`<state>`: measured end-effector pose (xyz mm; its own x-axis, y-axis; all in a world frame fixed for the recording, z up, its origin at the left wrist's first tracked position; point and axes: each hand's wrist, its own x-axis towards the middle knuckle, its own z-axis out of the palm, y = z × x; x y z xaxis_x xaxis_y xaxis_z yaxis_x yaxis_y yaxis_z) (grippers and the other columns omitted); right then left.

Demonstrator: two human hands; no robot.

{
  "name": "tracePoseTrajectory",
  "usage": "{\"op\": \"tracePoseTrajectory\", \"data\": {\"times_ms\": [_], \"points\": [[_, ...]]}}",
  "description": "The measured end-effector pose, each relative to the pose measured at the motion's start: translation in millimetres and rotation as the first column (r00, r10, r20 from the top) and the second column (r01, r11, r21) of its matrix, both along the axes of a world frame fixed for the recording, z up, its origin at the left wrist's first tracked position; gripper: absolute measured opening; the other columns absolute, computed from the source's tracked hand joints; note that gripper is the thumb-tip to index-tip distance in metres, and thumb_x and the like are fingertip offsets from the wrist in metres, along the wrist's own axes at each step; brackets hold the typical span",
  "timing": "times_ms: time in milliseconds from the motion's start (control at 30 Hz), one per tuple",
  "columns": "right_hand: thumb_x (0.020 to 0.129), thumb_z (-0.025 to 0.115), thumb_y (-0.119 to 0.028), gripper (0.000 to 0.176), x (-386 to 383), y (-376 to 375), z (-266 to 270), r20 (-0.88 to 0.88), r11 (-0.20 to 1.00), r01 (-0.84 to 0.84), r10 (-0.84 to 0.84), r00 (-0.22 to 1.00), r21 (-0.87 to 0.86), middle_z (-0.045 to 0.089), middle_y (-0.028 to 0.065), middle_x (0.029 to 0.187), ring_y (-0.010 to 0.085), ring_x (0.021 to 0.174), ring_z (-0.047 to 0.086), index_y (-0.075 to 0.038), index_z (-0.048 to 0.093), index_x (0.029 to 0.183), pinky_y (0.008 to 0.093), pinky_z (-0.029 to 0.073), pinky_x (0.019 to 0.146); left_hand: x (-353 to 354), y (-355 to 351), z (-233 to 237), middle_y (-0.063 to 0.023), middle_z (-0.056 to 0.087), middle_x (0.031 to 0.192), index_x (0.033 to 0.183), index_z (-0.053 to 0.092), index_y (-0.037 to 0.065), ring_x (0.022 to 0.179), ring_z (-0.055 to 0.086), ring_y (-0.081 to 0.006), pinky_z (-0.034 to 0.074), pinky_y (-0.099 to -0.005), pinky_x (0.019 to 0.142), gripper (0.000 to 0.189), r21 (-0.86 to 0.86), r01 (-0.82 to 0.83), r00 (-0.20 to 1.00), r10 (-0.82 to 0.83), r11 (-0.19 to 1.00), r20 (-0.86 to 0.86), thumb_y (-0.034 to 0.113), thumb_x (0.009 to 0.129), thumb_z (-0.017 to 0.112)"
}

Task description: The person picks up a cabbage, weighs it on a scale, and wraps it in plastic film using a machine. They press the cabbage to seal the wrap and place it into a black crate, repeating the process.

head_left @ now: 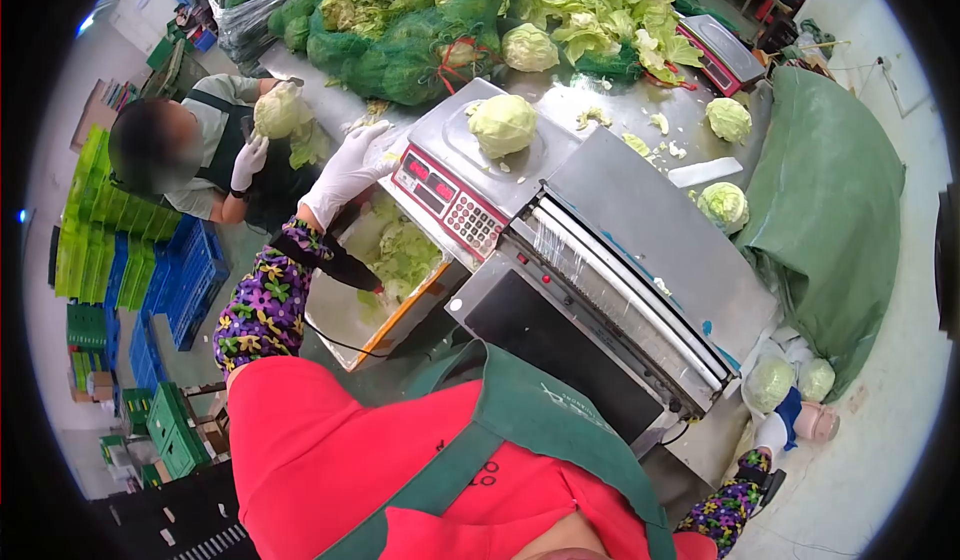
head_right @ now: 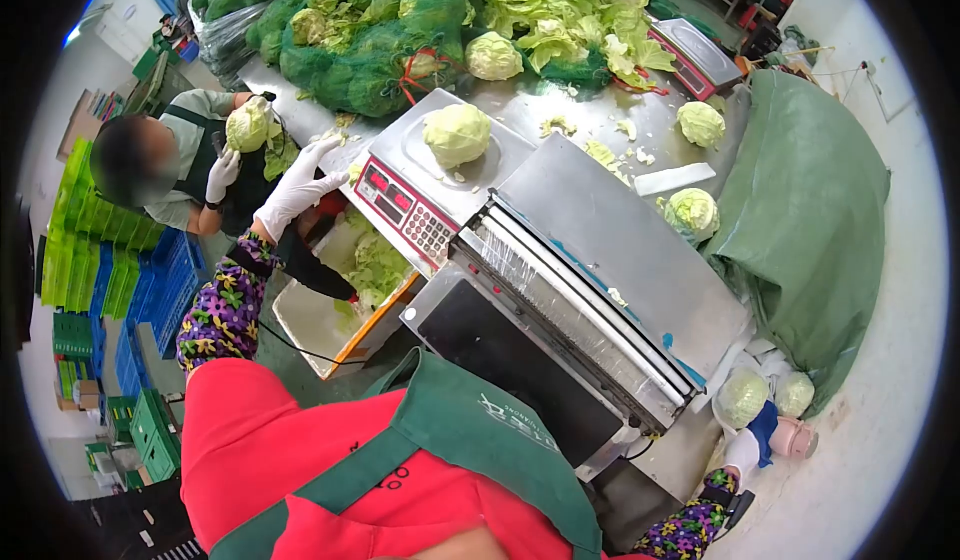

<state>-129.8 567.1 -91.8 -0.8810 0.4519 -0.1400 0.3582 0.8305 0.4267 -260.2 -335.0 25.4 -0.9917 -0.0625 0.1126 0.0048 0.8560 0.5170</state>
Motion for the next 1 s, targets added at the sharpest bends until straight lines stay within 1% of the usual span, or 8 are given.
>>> {"op": "tracePoseTrajectory", "data": {"times_ms": [467, 533, 567, 633, 767, 867, 933, 1000], "points": [[0.092, 0.050, -0.021, 0.025, 57.9, -18.0, 108.4, -0.037, 0.924, 0.382, -0.381, 0.924, 0.016, 0.067, 0.0237, 0.103, 0.0388, 0.096, 0.066, -0.007, 0.066, 0.107, 0.0482, 0.052, 0.078, -74.8, 42.7, -10.6, -0.0212, 0.040, 0.141, 0.146, 0.035, 0.010, 0.132, 0.039, -0.0373, 0.036, -0.0391, 0.109, 0.088, 0.041, 0.221, 0.968, -0.214, 0.974, -0.134, 0.021, 0.072, 0.082], [0.095, 0.048, -0.021, 0.030, 84.3, 18.2, 95.8, -0.498, 0.964, 0.149, -0.243, 0.832, -0.220, 0.065, 0.0222, 0.110, 0.0304, 0.103, 0.065, -0.005, 0.062, 0.116, 0.0409, 0.051, 0.084, -94.4, 64.1, -13.3, -0.0225, 0.041, 0.140, 0.145, 0.035, 0.010, 0.132, 0.039, -0.0399, 0.037, -0.0401, 0.109, 0.093, 0.035, 0.217, 0.964, -0.209, 0.975, -0.167, 0.022, 0.067, 0.085], [0.095, 0.048, -0.021, 0.030, 85.9, 11.3, 102.2, -0.507, 0.963, 0.161, -0.252, 0.824, -0.216, 0.065, 0.0222, 0.110, 0.0304, 0.103, 0.065, -0.005, 0.062, 0.116, 0.0409, 0.051, 0.084, -103.6, 75.6, -14.0, -0.0235, 0.039, 0.141, 0.145, 0.035, 0.010, 0.132, 0.038, -0.0418, 0.036, -0.0405, 0.110, 0.098, -0.002, 0.233, 0.954, -0.229, 0.973, -0.195, 0.023, 0.064, 0.087], [0.097, 0.045, -0.017, 0.030, 87.3, -13.1, 118.5, -0.563, 0.573, -0.211, -0.552, 0.615, -0.792, 0.062, 0.0150, 0.110, 0.0206, 0.101, 0.060, 0.001, 0.057, 0.118, 0.0326, 0.047, 0.088, -115.5, 99.0, -10.2, -0.0244, 0.034, 0.145, 0.147, 0.032, 0.013, 0.136, 0.035, -0.0411, 0.037, -0.0402, 0.109, 0.103, -0.030, 0.247, 0.958, -0.248, 0.969, -0.144, 0.026, 0.062, 0.088], [0.100, 0.045, -0.021, 0.028, 75.1, -115.8, 158.4, -0.602, 0.549, -0.268, -0.627, 0.495, -0.792, 0.060, 0.0068, 0.102, 0.0155, 0.092, 0.056, 0.000, 0.058, 0.113, 0.0294, 0.046, 0.085, -143.0, 122.1, -40.6, -0.0224, 0.044, 0.138, 0.145, 0.037, 0.017, 0.125, 0.048, -0.0367, 0.045, -0.0428, 0.099, 0.103, -0.145, 0.205, 0.964, -0.226, 0.968, -0.143, 0.035, 0.057, 0.088], [0.102, 0.045, -0.021, 0.028, 78.6, -159.3, 171.8, -0.593, 0.571, -0.246, -0.566, 0.573, -0.783, 0.060, 0.0062, 0.099, 0.0144, 0.088, 0.056, 0.000, 0.058, 0.114, 0.0291, 0.047, 0.080, -155.8, 119.1, -58.5, -0.0221, 0.053, 0.128, 0.139, 0.045, 0.013, 0.111, 0.059, -0.0353, 0.048, -0.0405, 0.094, 0.092, -0.074, 0.246, 0.933, -0.257, 0.966, -0.252, 0.033, 0.058, 0.085], [0.102, 0.047, -0.023, 0.028, 80.5, -189.6, 178.8, -0.528, 0.498, -0.219, -0.652, 0.544, -0.839, 0.059, 0.0045, 0.096, 0.0119, 0.085, 0.055, 0.000, 0.059, 0.111, 0.0274, 0.046, 0.076, -176.2, 100.4, -85.2, -0.0174, 0.056, 0.127, 0.137, 0.048, 0.013, 0.109, 0.061, -0.0311, 0.051, -0.0375, 0.091, 0.084, 0.158, 0.235, 0.951, -0.193, 0.959, -0.243, 0.036, 0.065, 0.084], [0.102, 0.046, -0.022, 0.026, 85.9, -196.5, 168.1, -0.477, 0.399, -0.261, -0.744, 0.468, -0.879, 0.059, 0.0033, 0.094, 0.0107, 0.084, 0.055, 0.000, 0.059, 0.109, 0.0266, 0.046, 0.075, -207.0, 82.7, -103.8, -0.0137, 0.057, 0.124, 0.136, 0.045, 0.004, 0.111, 0.059, -0.0213, 0.051, -0.0335, 0.092, 0.070, 0.895, 0.002, 0.956, -0.262, 0.446, 0.128, 0.026, 0.079, 0.079]]}}
